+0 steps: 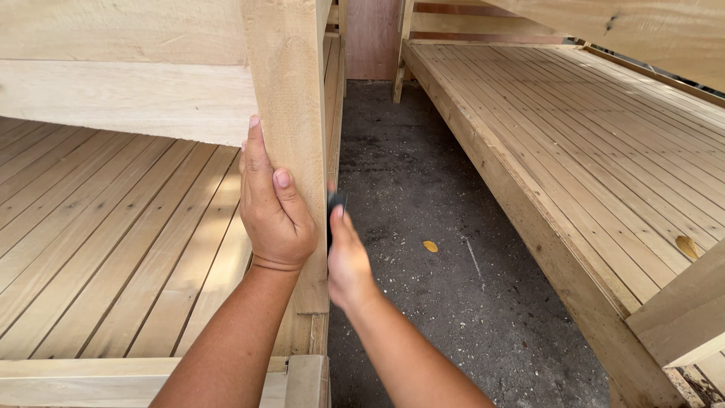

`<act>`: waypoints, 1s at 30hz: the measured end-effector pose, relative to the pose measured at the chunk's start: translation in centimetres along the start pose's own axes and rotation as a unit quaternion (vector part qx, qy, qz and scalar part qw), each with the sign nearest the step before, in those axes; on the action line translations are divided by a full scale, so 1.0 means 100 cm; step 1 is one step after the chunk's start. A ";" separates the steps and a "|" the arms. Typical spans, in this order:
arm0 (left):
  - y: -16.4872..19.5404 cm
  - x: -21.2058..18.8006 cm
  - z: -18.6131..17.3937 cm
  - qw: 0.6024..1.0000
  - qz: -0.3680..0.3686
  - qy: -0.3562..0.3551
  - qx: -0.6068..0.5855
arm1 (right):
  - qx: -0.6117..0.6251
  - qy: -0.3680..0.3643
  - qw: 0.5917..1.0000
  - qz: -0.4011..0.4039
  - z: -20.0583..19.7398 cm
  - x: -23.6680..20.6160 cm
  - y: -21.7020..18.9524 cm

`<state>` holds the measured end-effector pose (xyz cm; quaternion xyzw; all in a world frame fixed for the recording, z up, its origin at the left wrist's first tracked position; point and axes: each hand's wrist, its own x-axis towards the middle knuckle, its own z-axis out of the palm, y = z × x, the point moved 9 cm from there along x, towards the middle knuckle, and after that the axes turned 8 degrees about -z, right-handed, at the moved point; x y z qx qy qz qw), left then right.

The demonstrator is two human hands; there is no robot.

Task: The person sands the wooden slats, rails and corner posts of unfinished furniture frames using sheets of sandpaper held by hand. They work along the edges and surfaces of several frames, repositioning between sections and switching sandpaper pieces while smoothing the wood.

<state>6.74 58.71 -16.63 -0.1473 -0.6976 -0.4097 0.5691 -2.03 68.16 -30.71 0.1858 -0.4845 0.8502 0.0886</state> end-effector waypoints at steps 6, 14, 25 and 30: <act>-0.002 -0.001 0.002 1.000 0.008 0.004 0.025 | 0.054 -0.092 0.987 -0.117 0.056 0.036 -0.087; 0.003 0.001 0.002 1.000 0.013 0.009 0.023 | -0.037 -0.060 0.990 -0.125 0.052 -0.022 -0.077; 0.002 0.005 0.004 1.000 0.013 0.020 0.020 | -0.070 -0.117 0.961 -0.241 0.089 0.001 -0.158; 0.001 0.004 0.003 1.000 0.005 0.010 0.019 | -0.039 -0.148 0.959 -0.238 0.105 0.046 -0.180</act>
